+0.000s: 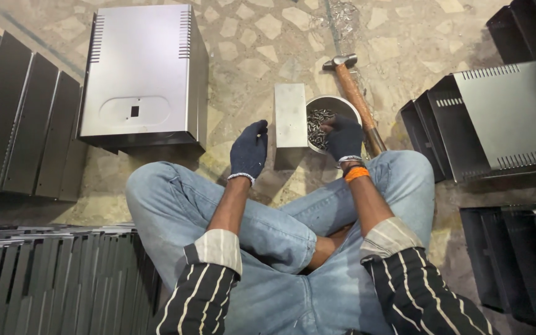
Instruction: The person assembles a recorder and hammers metal enclosures on the workshop floor.
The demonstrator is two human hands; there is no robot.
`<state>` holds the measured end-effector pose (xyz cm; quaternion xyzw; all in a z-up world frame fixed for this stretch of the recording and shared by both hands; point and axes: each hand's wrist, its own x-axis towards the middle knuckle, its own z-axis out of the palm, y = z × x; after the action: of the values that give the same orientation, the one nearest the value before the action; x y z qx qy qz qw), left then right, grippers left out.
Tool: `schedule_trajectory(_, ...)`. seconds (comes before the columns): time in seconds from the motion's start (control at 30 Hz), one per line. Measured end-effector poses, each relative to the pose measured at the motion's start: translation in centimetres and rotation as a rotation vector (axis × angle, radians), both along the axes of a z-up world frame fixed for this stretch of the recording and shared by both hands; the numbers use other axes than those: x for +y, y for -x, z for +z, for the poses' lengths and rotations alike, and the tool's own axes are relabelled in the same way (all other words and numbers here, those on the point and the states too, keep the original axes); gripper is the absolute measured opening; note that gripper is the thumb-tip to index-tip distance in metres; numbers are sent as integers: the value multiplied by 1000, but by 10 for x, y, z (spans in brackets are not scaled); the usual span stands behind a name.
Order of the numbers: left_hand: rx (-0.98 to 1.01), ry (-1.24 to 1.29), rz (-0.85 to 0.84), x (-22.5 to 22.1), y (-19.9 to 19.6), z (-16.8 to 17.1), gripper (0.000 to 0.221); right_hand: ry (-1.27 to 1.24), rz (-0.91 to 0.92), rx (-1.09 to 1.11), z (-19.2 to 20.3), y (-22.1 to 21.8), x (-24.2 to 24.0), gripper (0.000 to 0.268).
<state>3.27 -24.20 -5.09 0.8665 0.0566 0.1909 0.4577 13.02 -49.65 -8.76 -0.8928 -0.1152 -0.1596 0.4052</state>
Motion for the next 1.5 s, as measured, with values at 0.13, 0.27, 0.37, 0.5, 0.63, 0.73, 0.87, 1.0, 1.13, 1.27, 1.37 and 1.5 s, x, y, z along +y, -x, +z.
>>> schedule_trajectory(0.13,14,6,11,2,-1,3,29,-215,33,43,36,2,10,18)
schedule_trajectory(0.27,21,-11,12,2,0,2,29,-589,204,80,105,27,30,26)
schedule_trajectory(0.37,18,0,7,1,-2,3,29,-337,353,-65,160,55,42,18)
schedule_trajectory(0.5,20,2,7,1,-1,8,28,-33,550,-60,182,79,60,14)
schedule_trajectory(0.63,51,49,-14,1,2,12,30,67,527,-110,168,85,71,17)
schedule_trajectory(0.73,49,65,-4,1,1,10,30,106,512,-184,162,84,74,20)
schedule_trajectory(0.87,44,35,-19,2,-1,6,30,53,498,-113,163,84,71,29)
schedule_trajectory(1.0,38,64,-29,1,-1,6,31,14,443,-107,157,80,63,29)
schedule_trajectory(1.13,40,59,-29,1,-2,7,31,-143,359,113,169,78,60,26)
schedule_trajectory(1.27,-10,32,-19,1,-3,6,30,-54,348,-160,168,66,55,13)
schedule_trajectory(1.37,-28,26,-10,0,-2,9,28,19,350,-255,168,60,58,11)
schedule_trajectory(1.5,-20,35,-7,0,-1,15,28,13,395,-232,143,42,63,24)
